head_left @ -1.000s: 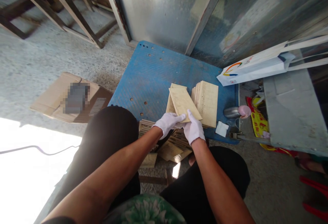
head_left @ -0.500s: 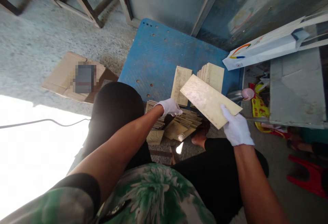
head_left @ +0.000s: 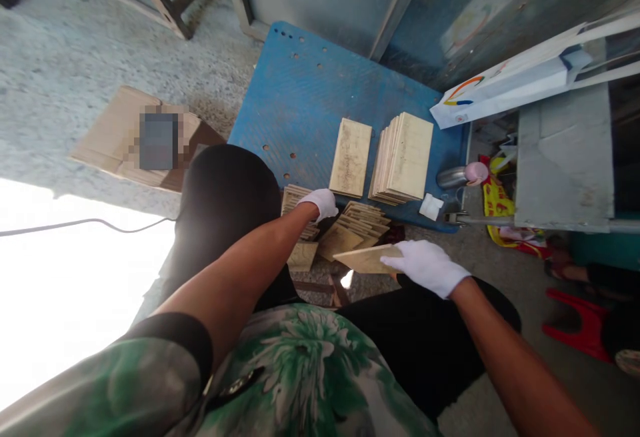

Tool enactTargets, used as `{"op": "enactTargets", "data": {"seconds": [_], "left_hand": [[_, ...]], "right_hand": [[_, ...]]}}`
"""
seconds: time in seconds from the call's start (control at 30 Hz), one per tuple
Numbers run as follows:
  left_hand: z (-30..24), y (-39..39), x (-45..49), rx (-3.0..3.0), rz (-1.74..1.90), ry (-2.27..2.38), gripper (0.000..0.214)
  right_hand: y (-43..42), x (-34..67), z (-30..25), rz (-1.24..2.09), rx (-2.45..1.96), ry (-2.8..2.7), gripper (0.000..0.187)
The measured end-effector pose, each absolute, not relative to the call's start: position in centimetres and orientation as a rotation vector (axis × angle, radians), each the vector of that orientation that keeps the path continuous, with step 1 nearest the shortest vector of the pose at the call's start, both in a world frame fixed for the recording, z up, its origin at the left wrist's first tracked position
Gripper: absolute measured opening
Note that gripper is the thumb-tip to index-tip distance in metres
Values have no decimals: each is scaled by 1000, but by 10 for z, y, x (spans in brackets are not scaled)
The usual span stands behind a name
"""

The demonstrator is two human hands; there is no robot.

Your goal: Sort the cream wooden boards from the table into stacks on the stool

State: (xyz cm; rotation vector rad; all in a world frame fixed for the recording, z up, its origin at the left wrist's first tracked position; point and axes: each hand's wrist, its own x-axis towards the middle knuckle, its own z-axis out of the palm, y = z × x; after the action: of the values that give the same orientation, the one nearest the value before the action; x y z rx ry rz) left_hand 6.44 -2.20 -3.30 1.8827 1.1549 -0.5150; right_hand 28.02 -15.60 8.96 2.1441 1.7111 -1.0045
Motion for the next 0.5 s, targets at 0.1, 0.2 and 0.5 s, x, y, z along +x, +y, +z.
{"op": "enactTargets", "data": {"seconds": [0.1, 0.2, 0.5], "left_hand": [[-30, -25, 65, 1919, -542, 1135, 29], [-30, -28, 67, 1936, -576, 1111, 33], [-41, -29, 70, 1908, -601, 1102, 40]], "right_hand": [[-156, 246, 54, -955, 1635, 1666, 29], [-155, 222, 22, -944, 1399, 1643, 35], [-157, 217, -32, -956, 1436, 1536, 38]]}}
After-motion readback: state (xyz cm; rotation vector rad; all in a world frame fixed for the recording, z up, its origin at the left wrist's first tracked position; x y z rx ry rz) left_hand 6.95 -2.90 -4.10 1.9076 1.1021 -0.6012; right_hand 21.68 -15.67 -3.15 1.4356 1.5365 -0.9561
